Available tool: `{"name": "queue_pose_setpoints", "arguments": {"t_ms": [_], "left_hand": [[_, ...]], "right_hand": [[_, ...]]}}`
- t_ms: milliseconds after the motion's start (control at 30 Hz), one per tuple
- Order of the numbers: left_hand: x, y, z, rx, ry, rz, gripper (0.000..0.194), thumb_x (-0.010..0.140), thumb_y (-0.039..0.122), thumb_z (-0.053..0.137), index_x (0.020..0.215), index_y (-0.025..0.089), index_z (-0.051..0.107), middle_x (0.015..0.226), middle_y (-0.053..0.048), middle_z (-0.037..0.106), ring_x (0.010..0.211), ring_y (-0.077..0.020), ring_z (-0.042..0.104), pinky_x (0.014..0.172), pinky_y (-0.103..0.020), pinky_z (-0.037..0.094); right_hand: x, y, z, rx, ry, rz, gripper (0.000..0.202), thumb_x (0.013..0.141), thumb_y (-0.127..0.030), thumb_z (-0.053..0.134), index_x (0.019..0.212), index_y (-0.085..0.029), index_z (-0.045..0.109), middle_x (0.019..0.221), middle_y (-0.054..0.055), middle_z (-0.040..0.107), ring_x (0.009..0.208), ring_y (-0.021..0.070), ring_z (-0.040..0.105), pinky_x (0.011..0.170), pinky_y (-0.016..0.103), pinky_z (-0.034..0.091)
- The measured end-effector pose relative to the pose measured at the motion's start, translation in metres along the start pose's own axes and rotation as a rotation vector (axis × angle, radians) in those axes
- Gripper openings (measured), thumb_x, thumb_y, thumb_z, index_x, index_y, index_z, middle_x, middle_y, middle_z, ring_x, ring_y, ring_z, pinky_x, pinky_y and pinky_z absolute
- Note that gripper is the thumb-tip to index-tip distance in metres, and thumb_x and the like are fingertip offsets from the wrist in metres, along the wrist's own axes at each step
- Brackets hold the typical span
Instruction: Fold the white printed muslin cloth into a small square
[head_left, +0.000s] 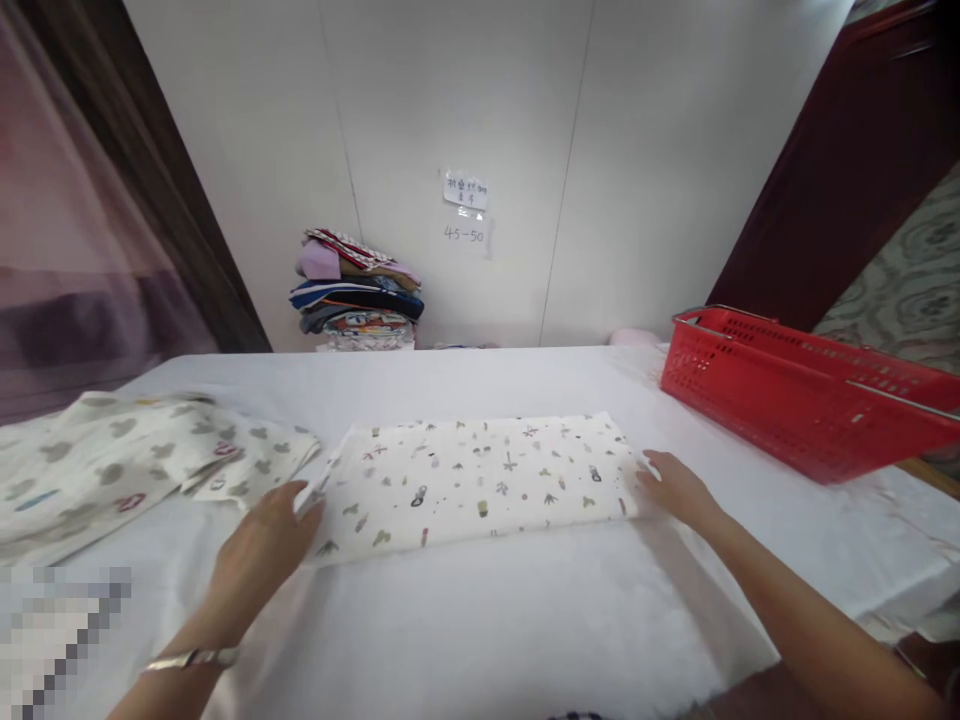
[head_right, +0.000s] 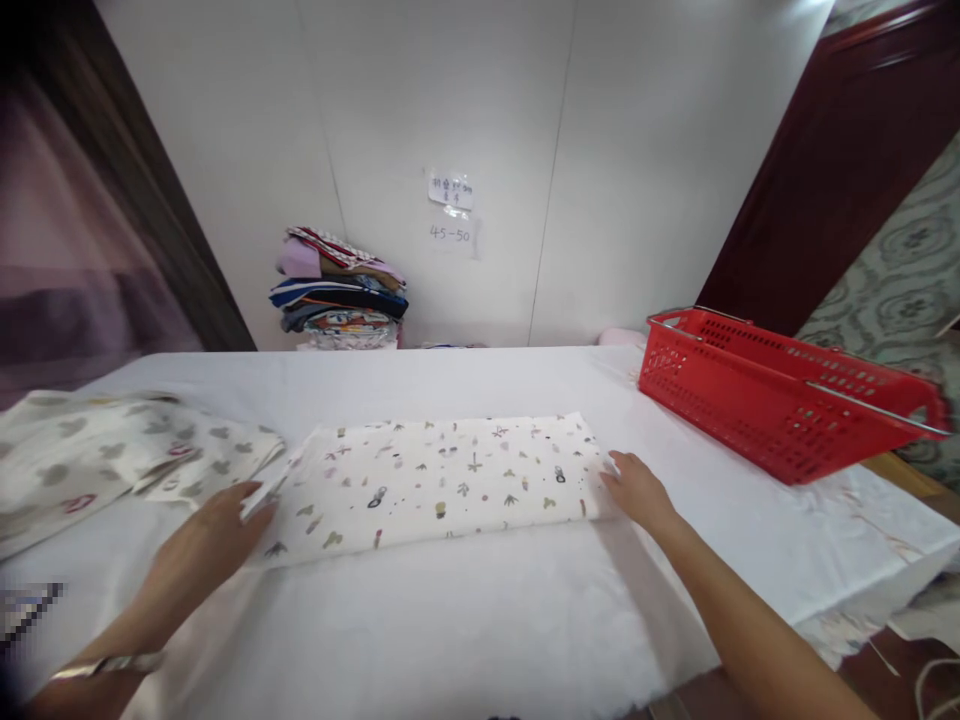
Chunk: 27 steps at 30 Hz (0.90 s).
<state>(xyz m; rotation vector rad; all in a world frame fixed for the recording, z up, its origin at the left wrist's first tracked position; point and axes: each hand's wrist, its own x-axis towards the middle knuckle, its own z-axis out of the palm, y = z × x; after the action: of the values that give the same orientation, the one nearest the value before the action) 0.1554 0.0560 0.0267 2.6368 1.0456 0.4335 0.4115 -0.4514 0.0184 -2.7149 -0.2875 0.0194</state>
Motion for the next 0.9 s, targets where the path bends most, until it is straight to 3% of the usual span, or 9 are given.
{"name": "queue_pose_setpoints", "arguments": {"t_ms": [67,200,333,567,700,800,900], "left_hand": [[0.002,0.025,0.004,0.041,-0.008,0.162,0.049,0.084,0.046,0.041,0.121,0.015,0.05,0.125,-0.012,0.055,0.109,-0.0282,0.055,0.093,-0.043,0.045],[0.014,0.068,0.025,0.146,-0.078,0.453,0.056,0.085,0.048,0.04,0.129,0.014,0.047,0.143,-0.012,0.037,0.133,-0.0271,0.03,0.109,-0.045,0.025],[0.025,0.073,0.048,0.284,-0.185,0.425,0.064,0.085,0.054,0.036,0.137,0.017,0.039,0.149,-0.01,0.026,0.138,-0.0298,0.018,0.109,-0.053,0.016],[0.03,0.058,0.061,0.278,-0.185,0.408,0.066,0.085,0.057,0.032,0.14,0.02,0.035,0.149,-0.009,0.024,0.138,-0.0303,0.016,0.109,-0.053,0.013],[0.044,0.051,0.052,0.289,-0.307,0.472,0.046,0.087,0.042,0.033,0.127,0.029,0.052,0.146,-0.005,0.033,0.137,-0.0303,0.021,0.107,-0.056,0.019],[0.051,0.045,0.047,0.319,-0.221,0.453,0.045,0.088,0.041,0.03,0.122,0.029,0.057,0.146,-0.006,0.032,0.137,-0.0319,0.018,0.105,-0.06,0.018],[0.05,0.041,0.048,0.322,-0.133,0.37,0.06,0.086,0.051,0.027,0.135,0.02,0.043,0.149,-0.01,0.025,0.138,-0.0314,0.015,0.105,-0.06,0.019]], "right_hand": [[0.006,-0.03,0.009,-0.076,0.059,-0.233,0.049,0.084,-0.037,0.044,0.127,-0.014,0.05,0.133,0.014,0.047,0.124,0.0267,0.041,0.106,0.04,0.03],[0.023,-0.105,0.039,-0.102,-0.059,-0.46,0.059,0.088,-0.047,0.034,0.138,-0.016,0.038,0.15,0.007,0.023,0.138,0.0225,0.015,0.112,0.038,0.015],[0.048,-0.146,0.066,-0.204,-0.248,-0.508,0.065,0.089,-0.056,0.025,0.144,-0.02,0.027,0.153,0.005,0.009,0.14,0.0231,0.002,0.111,0.046,0.004],[0.067,-0.142,0.079,-0.199,-0.321,-0.487,0.07,0.088,-0.064,0.016,0.145,-0.024,0.023,0.153,0.001,0.003,0.14,0.0218,-0.003,0.111,0.046,0.0],[0.069,-0.128,0.071,-0.175,-0.264,-0.446,0.067,0.089,-0.062,0.014,0.142,-0.025,0.032,0.153,0.002,0.006,0.14,0.0226,-0.001,0.111,0.045,0.001],[0.071,-0.111,0.066,-0.247,-0.201,-0.395,0.068,0.088,-0.064,0.014,0.143,-0.025,0.029,0.153,0.002,0.005,0.14,0.0239,-0.001,0.111,0.047,0.0],[0.074,-0.101,0.064,-0.255,-0.249,-0.344,0.067,0.088,-0.064,0.014,0.144,-0.028,0.023,0.153,-0.001,0.003,0.14,0.0227,-0.002,0.111,0.048,0.003]]}}
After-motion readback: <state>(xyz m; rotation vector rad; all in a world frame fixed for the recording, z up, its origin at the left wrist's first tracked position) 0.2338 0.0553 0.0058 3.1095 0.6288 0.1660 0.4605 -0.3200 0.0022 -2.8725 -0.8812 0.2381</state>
